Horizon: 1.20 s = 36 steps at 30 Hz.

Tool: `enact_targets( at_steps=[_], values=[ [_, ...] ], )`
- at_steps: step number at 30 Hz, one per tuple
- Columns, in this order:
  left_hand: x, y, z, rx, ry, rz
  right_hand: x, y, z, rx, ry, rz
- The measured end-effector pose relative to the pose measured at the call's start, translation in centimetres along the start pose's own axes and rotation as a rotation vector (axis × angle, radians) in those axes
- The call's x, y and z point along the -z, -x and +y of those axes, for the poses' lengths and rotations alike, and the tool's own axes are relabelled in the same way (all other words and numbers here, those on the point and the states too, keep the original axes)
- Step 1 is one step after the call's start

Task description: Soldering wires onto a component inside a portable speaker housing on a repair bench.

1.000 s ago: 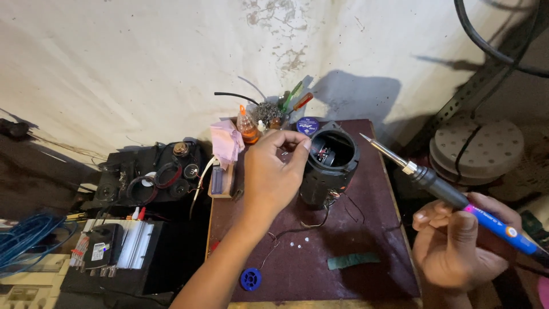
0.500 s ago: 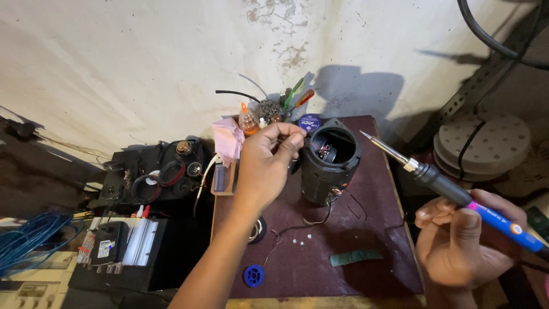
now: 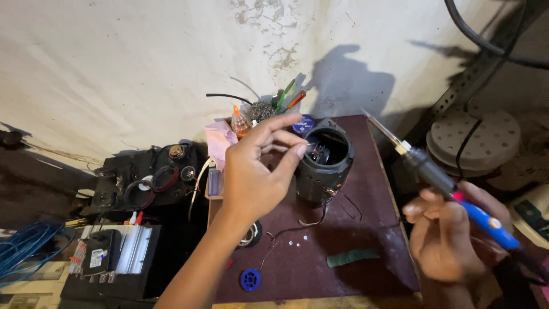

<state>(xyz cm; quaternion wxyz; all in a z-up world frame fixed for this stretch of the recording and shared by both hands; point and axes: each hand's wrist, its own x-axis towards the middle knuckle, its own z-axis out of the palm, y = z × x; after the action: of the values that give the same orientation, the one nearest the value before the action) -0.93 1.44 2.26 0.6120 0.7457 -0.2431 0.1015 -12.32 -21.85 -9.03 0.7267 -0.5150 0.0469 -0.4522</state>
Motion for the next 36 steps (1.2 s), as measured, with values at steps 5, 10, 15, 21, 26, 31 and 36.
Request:
enact_targets(
  at_steps=[5,10,15,21,26,31,36],
  values=[
    [-1.2,1.8,0.0,-0.241,-0.084,0.075,-5.1,0.1,-1.8,0.182,0.329,-0.145],
    [-2.3,2.8,0.3,-0.311,-0.109,0.148,-8.2,-0.6,-1.9,0.210,0.320,-0.329],
    [-2.3,3.0,0.0,-0.426,-0.162,0.134,-9.8,-0.8,-0.9,0.315,0.240,-0.471],
    [-1.9,2.8,-0.2,-0.497,-0.209,0.115,-10.3,-0.7,-0.2,0.374,0.287,-0.470],
    [-1.8,2.9,0.0,-0.468,-0.172,0.104,-10.7,-0.4,0.0,0.417,0.277,-0.428],
    [-2.2,3.2,-0.3,-0.340,-0.019,0.111,-10.7,-0.5,0.0,0.420,0.292,-0.431],
    [-2.0,2.8,0.0,-0.272,0.037,0.118,-11.1,-0.8,-0.2,0.414,0.280,-0.421]
  ],
)
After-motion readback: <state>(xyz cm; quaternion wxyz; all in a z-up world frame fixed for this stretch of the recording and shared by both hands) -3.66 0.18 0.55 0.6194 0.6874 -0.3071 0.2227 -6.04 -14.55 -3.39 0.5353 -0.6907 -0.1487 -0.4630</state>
